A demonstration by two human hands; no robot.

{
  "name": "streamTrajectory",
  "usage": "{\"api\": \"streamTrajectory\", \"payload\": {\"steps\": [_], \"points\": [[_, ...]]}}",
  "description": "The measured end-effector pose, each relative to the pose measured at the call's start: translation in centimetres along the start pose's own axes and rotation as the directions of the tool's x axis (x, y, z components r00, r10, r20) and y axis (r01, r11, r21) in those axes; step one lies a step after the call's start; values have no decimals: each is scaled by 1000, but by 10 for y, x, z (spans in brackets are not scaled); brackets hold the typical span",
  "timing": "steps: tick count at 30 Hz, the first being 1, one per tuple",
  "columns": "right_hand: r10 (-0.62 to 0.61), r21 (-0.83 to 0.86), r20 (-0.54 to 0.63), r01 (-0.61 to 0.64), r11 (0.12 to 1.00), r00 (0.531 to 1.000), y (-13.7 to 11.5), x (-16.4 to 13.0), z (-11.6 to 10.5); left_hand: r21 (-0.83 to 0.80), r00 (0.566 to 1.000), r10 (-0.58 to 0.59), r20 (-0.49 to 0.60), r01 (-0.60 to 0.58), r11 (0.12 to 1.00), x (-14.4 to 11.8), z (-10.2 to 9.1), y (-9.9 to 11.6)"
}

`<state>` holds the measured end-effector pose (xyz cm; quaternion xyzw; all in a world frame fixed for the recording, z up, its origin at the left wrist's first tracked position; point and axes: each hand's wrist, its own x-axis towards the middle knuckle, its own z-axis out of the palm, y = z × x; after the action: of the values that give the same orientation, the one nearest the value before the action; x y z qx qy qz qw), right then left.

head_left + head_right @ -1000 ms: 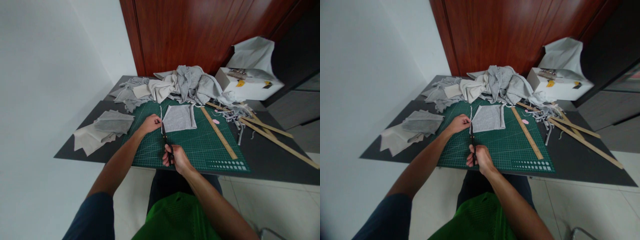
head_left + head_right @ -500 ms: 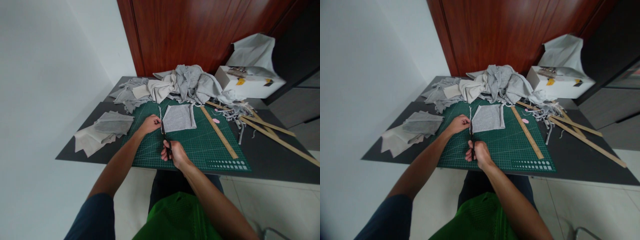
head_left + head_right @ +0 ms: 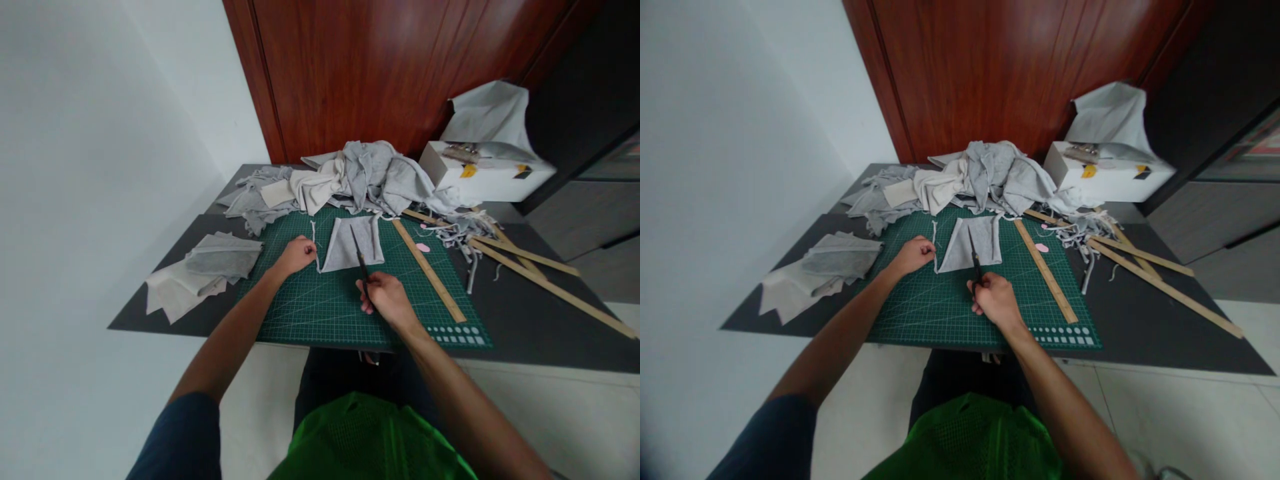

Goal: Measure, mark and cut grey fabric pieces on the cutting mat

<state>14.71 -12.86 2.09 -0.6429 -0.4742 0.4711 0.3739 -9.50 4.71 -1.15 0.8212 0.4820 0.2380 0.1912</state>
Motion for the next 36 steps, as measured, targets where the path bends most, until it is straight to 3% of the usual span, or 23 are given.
{"api": "streamTrajectory", "payload": {"steps": [2, 4, 7, 11, 17, 23, 27, 30, 33, 36], "points": [[-31, -309, -126, -10, 951, 992, 0, 12, -21, 29, 1000, 6, -1, -6, 1000, 3, -1, 4], [-80, -559, -247, -75, 826, 966, -2, 22, -39, 46, 1000, 1, -31, 0, 999, 7, 0, 7], [-112, -742, -320, -175, 647, 941, -4, 33, -54, 45, 996, -30, -86, 34, 998, 14, 2, 11], [-84, -802, -306, -209, 560, 948, -5, 45, -59, 21, 983, -89, -160, 93, 995, 23, 4, 18], [-84, -810, -295, -202, 551, 952, -8, 59, -59, -163, 943, -164, -288, 120, 979, 45, 10, 41], [-98, -793, -305, -196, 577, 947, -5, 62, -58, -413, 937, -235, -260, 112, 904, 97, 38, 93], [-91, -789, -304, -197, 581, 948, -2, 65, -60, -517, 978, -112, -177, 4, 856, 139, 79, 153], [-56, -776, -287, -198, 598, 956, -2, 67, -64, -640, 995, 91, -44, -98, 762, 159, 117, 199], [-52, -763, -260, -172, 623, 964, -2, 67, -68, -690, 951, 308, 33, -202, 696, 167, 144, 227], [-54, -760, -241, -154, 632, 969, 0, 67, -70, -616, 896, 443, 35, -330, 715, 163, 149, 226]]}}
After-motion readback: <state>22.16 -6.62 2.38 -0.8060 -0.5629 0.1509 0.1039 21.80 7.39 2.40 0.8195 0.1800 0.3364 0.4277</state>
